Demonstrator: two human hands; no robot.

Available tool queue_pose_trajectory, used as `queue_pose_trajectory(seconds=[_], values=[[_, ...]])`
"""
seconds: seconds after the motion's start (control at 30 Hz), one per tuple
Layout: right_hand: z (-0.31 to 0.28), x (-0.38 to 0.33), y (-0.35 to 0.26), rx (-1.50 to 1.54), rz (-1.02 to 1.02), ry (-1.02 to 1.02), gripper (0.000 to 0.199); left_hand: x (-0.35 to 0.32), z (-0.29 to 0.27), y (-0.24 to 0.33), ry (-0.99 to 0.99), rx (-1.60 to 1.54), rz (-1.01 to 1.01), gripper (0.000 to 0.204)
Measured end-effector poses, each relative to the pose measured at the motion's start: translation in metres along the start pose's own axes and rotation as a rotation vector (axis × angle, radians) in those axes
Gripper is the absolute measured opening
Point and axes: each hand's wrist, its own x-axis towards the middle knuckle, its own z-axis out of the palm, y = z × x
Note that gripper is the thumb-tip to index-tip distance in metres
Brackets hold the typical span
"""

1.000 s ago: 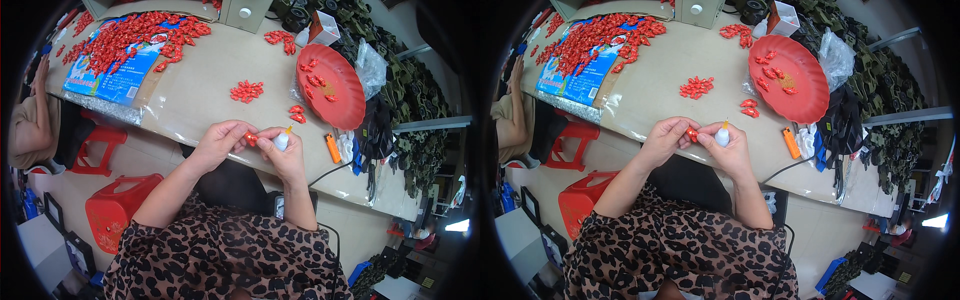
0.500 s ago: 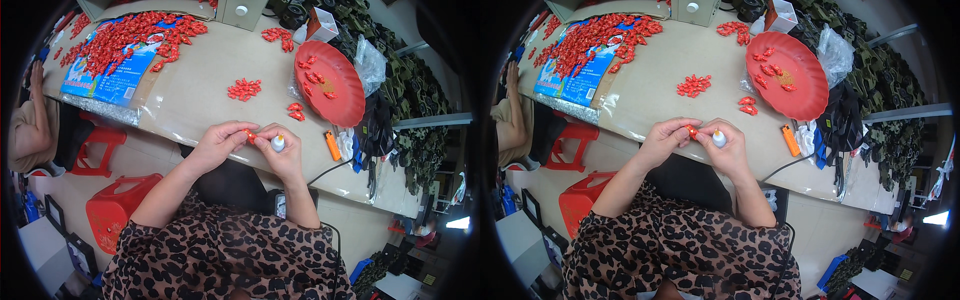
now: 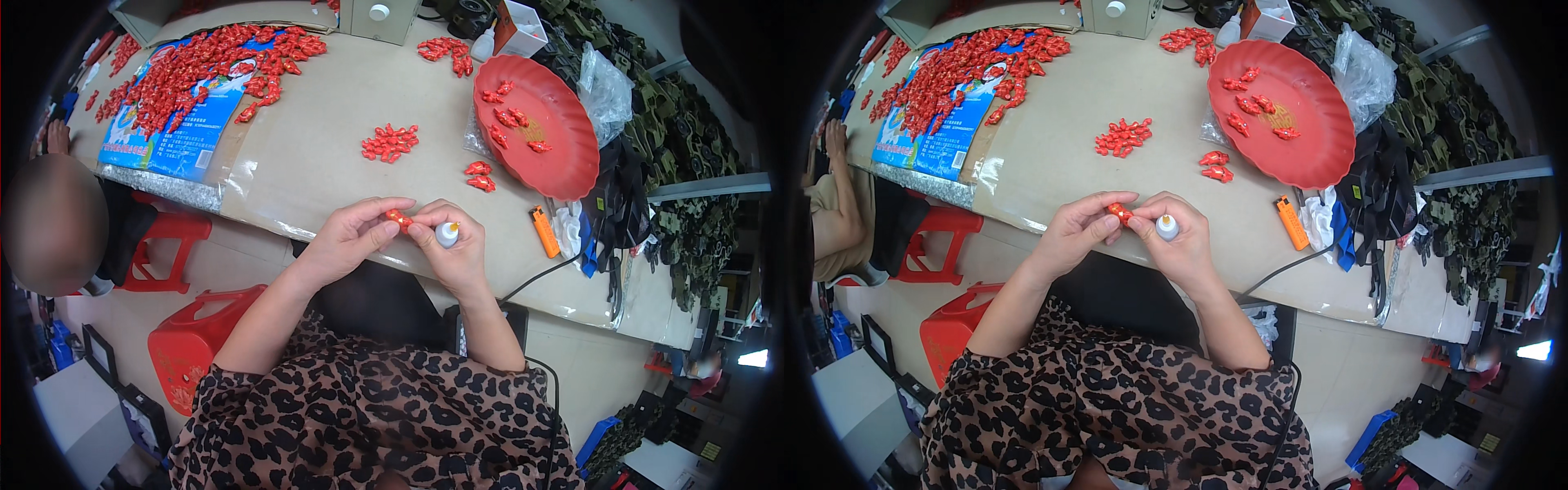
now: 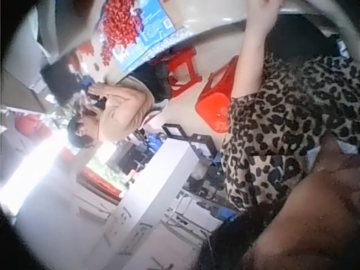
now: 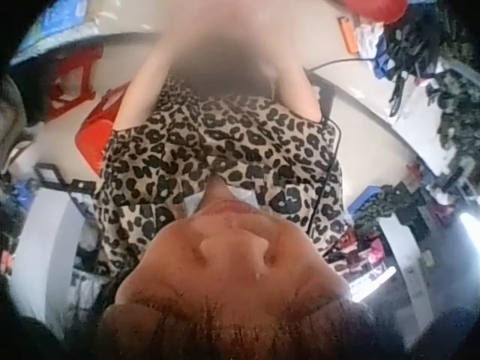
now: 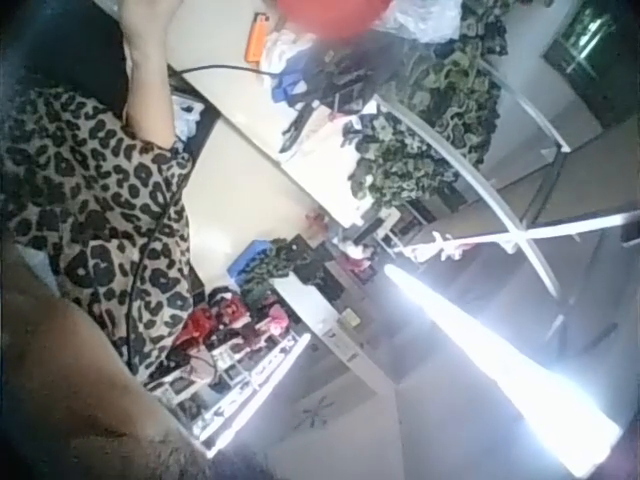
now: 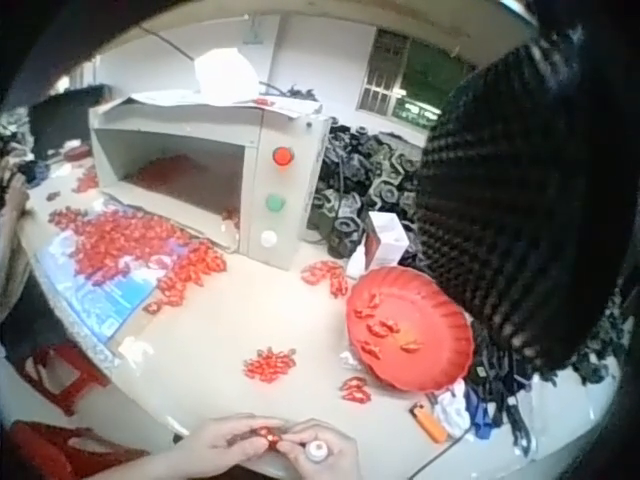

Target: The person glues small red plastic components together at a workbench using a glue bottle.

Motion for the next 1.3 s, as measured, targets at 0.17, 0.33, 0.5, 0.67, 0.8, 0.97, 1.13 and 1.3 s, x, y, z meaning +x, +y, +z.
queue_pose_trajectory(seconds=[0.17, 0.33, 0.5, 0.67, 0.8, 0.97, 1.13, 1.3], values=[[0.000, 0.000, -0.001, -0.010, -0.028, -0.003, 0.006, 0.001, 0.003, 0.002, 0.009, -0.037, -0.017, 0.030], [0.002, -0.001, 0.002, -0.062, -0.070, -0.017, 0.007, 0.001, 0.002, -0.006, 0.035, 0.039, 0.035, 0.025], [0.002, -0.001, 0.005, -0.066, -0.089, 0.012, 0.007, 0.004, 0.007, -0.008, 0.061, 0.053, 0.041, 0.021], [0.008, 0.000, 0.006, -0.033, -0.063, -0.002, 0.006, 0.002, 0.005, -0.015, 0.090, 0.017, 0.160, 0.021], [0.008, -0.004, 0.001, -0.094, -0.037, 0.036, 0.005, 0.002, 0.007, -0.012, 0.065, 0.038, 0.128, 0.022], [0.001, -0.005, 0.011, -0.061, -0.069, 0.003, 0.004, 0.009, 0.012, -0.029, 0.133, -0.028, 0.296, 0.021], [0.004, -0.007, 0.006, -0.069, -0.068, 0.037, 0.004, 0.012, 0.010, -0.027, 0.098, 0.093, 0.293, 0.018], [-0.003, -0.001, 0.020, -0.038, -0.066, 0.064, 0.003, 0.016, 0.005, -0.026, 0.012, -0.042, 0.300, 0.019]])
